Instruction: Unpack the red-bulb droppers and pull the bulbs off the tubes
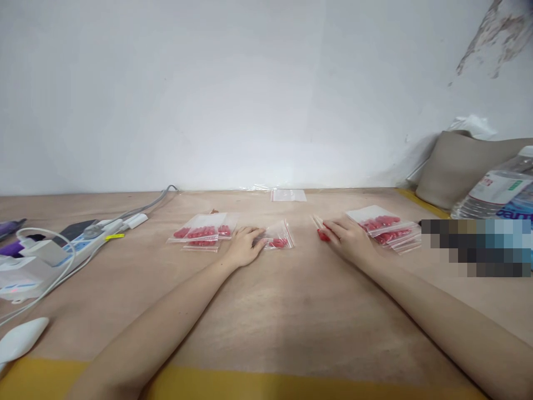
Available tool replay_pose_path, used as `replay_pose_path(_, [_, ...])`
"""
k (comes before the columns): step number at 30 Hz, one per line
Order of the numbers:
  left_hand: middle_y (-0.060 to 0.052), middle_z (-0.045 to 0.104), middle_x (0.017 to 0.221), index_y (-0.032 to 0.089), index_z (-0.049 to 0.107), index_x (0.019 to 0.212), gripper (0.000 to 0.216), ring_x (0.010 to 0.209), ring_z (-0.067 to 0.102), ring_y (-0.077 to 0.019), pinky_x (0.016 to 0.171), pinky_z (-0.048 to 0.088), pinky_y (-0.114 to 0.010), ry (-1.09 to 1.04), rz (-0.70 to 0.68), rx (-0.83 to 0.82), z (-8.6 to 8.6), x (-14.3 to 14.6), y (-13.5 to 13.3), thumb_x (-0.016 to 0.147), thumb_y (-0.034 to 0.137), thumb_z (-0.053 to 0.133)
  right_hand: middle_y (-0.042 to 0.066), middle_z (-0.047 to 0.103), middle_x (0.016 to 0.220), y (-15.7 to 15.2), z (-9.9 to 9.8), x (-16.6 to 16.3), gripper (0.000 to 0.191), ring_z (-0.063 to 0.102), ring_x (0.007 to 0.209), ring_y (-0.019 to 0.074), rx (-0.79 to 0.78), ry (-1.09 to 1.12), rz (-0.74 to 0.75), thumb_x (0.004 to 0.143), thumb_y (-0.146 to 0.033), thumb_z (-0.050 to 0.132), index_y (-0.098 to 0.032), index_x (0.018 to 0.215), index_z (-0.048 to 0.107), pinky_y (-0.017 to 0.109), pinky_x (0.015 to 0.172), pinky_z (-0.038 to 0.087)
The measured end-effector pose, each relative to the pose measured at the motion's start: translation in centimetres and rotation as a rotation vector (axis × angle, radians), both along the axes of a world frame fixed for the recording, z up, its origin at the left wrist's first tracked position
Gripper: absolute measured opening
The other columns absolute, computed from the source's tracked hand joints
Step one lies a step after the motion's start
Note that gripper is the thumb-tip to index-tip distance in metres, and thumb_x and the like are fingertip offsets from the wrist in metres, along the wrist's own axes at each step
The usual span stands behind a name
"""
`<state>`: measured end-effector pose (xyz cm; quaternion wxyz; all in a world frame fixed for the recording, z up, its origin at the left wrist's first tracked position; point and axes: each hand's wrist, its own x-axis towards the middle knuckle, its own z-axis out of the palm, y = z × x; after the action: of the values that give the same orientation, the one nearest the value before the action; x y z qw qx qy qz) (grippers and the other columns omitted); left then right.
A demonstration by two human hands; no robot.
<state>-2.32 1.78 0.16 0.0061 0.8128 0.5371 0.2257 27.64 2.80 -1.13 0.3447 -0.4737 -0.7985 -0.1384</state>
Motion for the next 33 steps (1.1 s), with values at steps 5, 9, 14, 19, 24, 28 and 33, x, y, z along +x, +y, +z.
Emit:
replay_pose_path(5, [-0.006, 0.057, 0.115, 0.023, 0.056, 0.117, 0.039, 0.112, 0.046, -0.024, 0.098, 0.034, -0.041, -0.007, 0.009, -0.009, 0.1, 0.0, -0.1, 0.085, 0.043, 0.044, 0.01, 0.065, 0.096, 0.9, -0.6, 1.2, 0.03, 0.059, 0.087, 0.02, 0.003, 0.174, -0.03, 0.086, -0.034, 0.042, -0.017, 0.096, 0.066, 0.03, 0.078, 0.046])
replay_pose_path(9, [-0.007, 0.056, 0.118, 0.022, 0.056, 0.117, 0.039, 0.113, 0.046, -0.0232, 0.099, 0.033, -0.04, 0.01, 0.005, -0.017, 0.2, 0.1, -0.1, 0.086, 0.043, 0.043, 0.007, 0.067, 0.089, 0.5, -0.8, 1.1, 0.026, 0.061, 0.079, 0.0196, -0.131, 0.216, -0.081, 0.083, -0.034, 0.047, -0.02, 0.088, 0.069, 0.03, 0.071, 0.047])
replay_pose_path(14, [-0.007, 0.051, 0.127, 0.022, 0.045, 0.126, 0.043, 0.12, 0.042, -0.0218, 0.102, 0.031, -0.04, 0.055, -0.034, -0.045, 0.2, 0.1, 0.0, 0.089, 0.041, 0.037, 0.002, 0.069, 0.078, -0.4, -0.6, 0.1, 0.029, 0.06, 0.066, 0.0165, -0.277, 0.281, -0.115, 0.083, -0.04, 0.046, -0.026, 0.085, 0.07, 0.027, 0.062, 0.045])
replay_pose_path(19, [-0.01, 0.041, 0.135, 0.018, 0.035, 0.133, 0.052, 0.126, 0.034, -0.0232, 0.104, 0.027, -0.041, 0.049, -0.047, -0.023, -0.1, -0.1, 0.3, 0.088, 0.042, 0.037, 0.001, 0.068, 0.07, -0.5, -0.3, -0.3, 0.033, 0.06, 0.064, 0.0167, -0.337, 0.245, -0.202, 0.081, -0.047, 0.046, -0.027, 0.086, 0.071, 0.026, 0.058, 0.041])
replay_pose_path(24, [-0.007, 0.045, 0.132, 0.02, 0.043, 0.128, 0.047, 0.125, 0.036, -0.0228, 0.104, 0.029, -0.041, 0.001, -0.039, 0.045, -0.5, -0.2, 0.4, 0.088, 0.044, 0.037, 0.002, 0.068, 0.076, -0.1, -0.3, -0.1, 0.036, 0.061, 0.077, 0.021, -0.461, 0.272, -0.347, 0.079, -0.051, 0.044, -0.029, 0.088, 0.07, 0.028, 0.062, 0.041])
replay_pose_path(28, [-0.007, 0.047, 0.131, 0.019, 0.048, 0.124, 0.046, 0.124, 0.039, -0.0216, 0.105, 0.029, -0.038, 0.009, -0.109, 0.005, -0.4, -0.1, 0.3, 0.088, 0.045, 0.036, 0.005, 0.067, 0.086, -0.3, -0.1, -0.4, 0.032, 0.06, 0.081, 0.0195, -0.319, 0.311, -0.251, 0.08, -0.043, 0.046, -0.021, 0.091, 0.068, 0.029, 0.068, 0.043])
replay_pose_path(33, [-0.007, 0.045, 0.133, 0.02, 0.048, 0.125, 0.048, 0.125, 0.037, -0.0206, 0.106, 0.027, -0.039, 0.054, -0.21, -0.104, -0.2, 0.1, 0.3, 0.089, 0.047, 0.033, 0.005, 0.066, 0.08, -1.4, 0.6, -2.6, 0.023, 0.059, 0.072, 0.0162, -0.287, 0.331, 0.043, 0.079, -0.032, 0.05, -0.018, 0.089, 0.067, 0.028, 0.067, 0.045])
